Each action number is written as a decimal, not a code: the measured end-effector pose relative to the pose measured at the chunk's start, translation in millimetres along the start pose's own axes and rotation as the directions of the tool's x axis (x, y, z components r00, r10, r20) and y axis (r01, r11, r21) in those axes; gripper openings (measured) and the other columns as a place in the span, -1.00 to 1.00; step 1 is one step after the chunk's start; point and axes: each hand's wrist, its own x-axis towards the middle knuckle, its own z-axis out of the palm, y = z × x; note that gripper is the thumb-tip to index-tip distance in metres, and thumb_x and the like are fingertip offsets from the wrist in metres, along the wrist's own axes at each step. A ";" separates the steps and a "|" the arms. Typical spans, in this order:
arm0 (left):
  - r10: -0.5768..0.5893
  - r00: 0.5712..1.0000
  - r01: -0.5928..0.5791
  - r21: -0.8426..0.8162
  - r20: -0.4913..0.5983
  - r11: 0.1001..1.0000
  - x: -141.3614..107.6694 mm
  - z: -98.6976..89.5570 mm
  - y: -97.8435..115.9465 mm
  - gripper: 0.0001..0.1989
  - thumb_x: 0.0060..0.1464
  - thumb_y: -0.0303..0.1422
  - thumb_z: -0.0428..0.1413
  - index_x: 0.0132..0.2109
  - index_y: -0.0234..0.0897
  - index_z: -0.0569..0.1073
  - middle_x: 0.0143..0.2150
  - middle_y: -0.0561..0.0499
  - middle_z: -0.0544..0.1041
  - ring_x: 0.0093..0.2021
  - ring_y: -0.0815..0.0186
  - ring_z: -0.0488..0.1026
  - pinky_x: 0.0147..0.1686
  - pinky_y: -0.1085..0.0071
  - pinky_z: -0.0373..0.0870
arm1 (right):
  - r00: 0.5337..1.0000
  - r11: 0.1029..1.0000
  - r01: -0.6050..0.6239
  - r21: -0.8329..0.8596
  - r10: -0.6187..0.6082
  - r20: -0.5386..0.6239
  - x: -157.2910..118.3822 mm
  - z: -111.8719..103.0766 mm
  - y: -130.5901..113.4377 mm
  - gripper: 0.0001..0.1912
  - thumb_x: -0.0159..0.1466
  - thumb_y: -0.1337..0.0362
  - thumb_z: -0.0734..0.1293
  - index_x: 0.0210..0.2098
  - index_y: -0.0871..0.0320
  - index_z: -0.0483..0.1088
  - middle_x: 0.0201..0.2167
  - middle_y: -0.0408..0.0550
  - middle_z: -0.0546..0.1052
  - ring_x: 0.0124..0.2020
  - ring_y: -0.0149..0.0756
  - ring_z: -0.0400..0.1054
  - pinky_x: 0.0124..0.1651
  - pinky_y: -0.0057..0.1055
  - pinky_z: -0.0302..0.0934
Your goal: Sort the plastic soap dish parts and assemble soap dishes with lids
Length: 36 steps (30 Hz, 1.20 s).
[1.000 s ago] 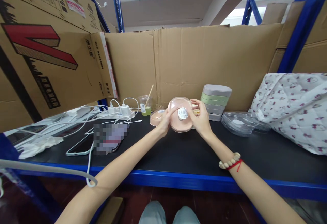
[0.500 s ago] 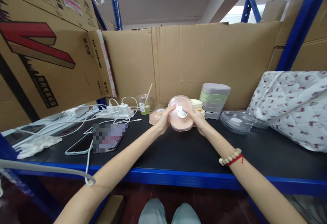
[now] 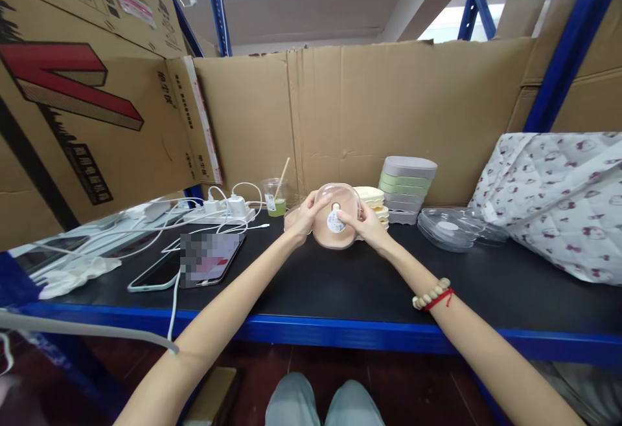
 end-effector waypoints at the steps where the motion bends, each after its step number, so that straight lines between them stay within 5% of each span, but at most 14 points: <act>1: 0.009 0.999 -0.010 0.008 0.035 1.000 -0.6 0.3 0.1 -0.60 -0.26 -0.23 0.26 -0.21 -0.28 0.44 -0.17 -0.04 0.48 0.02 0.14 0.34 0.02 0.33 0.23 | 1.000 1.000 0.015 -0.011 -0.015 -0.025 0.0 -0.3 0.9 -0.25 -0.32 0.14 0.51 -0.13 0.19 0.29 -0.08 0.06 0.45 -0.06 -0.18 0.35 -0.02 -0.29 0.25; 7: 0.078 0.972 -0.090 0.045 0.221 0.995 -3.2 0.0 3.1 -0.60 -0.23 -0.25 0.26 -0.16 -0.23 0.45 -0.16 0.00 0.47 -0.02 0.20 0.36 -0.02 0.39 0.24 | 0.987 0.993 0.116 -0.035 -0.119 -0.109 -0.9 -1.4 -3.6 -0.32 -0.27 0.03 0.47 -0.20 0.17 0.29 -0.14 0.02 0.46 -0.08 -0.20 0.35 -0.02 -0.29 0.24; 14: 0.188 0.973 -0.212 0.186 0.136 0.960 -0.8 0.1 -3.6 -0.81 -0.03 -0.30 0.12 -0.25 -0.28 0.45 -0.19 -0.02 0.48 -0.04 0.23 0.35 -0.02 0.46 0.21 | 0.991 0.993 0.074 -0.093 -0.084 -0.105 1.9 -2.7 2.9 -0.37 -0.20 -0.02 0.43 -0.21 0.21 0.33 -0.16 0.03 0.48 -0.09 -0.20 0.35 0.00 -0.28 0.21; 21: 0.046 0.959 -0.168 0.430 0.279 0.887 -5.0 -5.6 8.0 -0.43 -0.32 -0.33 0.31 -0.06 -0.24 0.39 -0.06 -0.05 0.45 -0.02 0.15 0.36 -0.07 0.39 0.27 | 0.952 0.977 0.192 -0.090 -0.208 -0.225 2.9 -2.0 4.0 -0.39 -0.15 -0.11 0.35 -0.24 0.20 0.31 -0.19 0.06 0.48 -0.12 -0.18 0.35 -0.03 -0.27 0.24; 24: 0.055 0.957 -0.175 0.418 0.284 0.891 -3.2 -4.8 9.6 -0.43 -0.35 -0.32 0.31 -0.09 -0.29 0.41 -0.11 -0.08 0.47 -0.07 0.14 0.39 -0.10 0.36 0.30 | 0.952 0.984 0.174 -0.041 -0.179 -0.248 3.9 -3.8 3.9 -0.34 -0.13 -0.14 0.32 -0.18 0.20 0.27 -0.13 0.08 0.45 -0.09 -0.18 0.34 -0.07 -0.33 0.27; 29: 0.220 0.974 -0.210 0.142 -0.058 0.967 13.5 -13.3 14.0 -0.57 -0.17 -0.28 0.23 -0.11 -0.35 0.42 -0.08 -0.11 0.48 -0.03 0.19 0.40 -0.09 0.39 0.34 | 0.977 0.998 0.050 0.046 -0.040 -0.210 2.5 -6.8 0.5 -0.17 -0.13 -0.14 0.28 0.04 0.15 0.10 -0.13 0.07 0.43 -0.29 -0.21 0.41 -0.52 -0.42 0.28; 32: 0.130 0.943 -0.132 0.014 -0.306 0.991 24.0 -26.9 22.6 -0.65 0.02 -0.26 0.10 -0.05 -0.33 0.40 -0.03 -0.09 0.47 -0.06 0.26 0.43 -0.14 0.41 0.39 | 0.971 0.998 0.056 0.042 -0.045 -0.234 1.0 -6.7 -3.4 -0.25 -0.16 -0.09 0.28 -0.05 0.18 0.15 -0.40 -0.09 0.46 -0.55 -0.35 0.37 -0.65 -0.49 0.20; 36: 0.052 0.858 0.002 0.105 -0.510 0.995 32.1 -45.7 22.5 -0.75 0.07 -0.30 0.05 -0.14 -0.35 0.43 -0.04 -0.08 0.47 -0.02 0.28 0.41 -0.08 0.43 0.36 | 0.977 0.999 0.031 0.035 -0.023 -0.213 0.5 -5.2 -5.4 -0.34 -0.20 -0.04 0.28 -0.17 0.19 0.19 -0.63 -0.27 0.38 -0.74 -0.44 0.25 -0.72 -0.55 0.09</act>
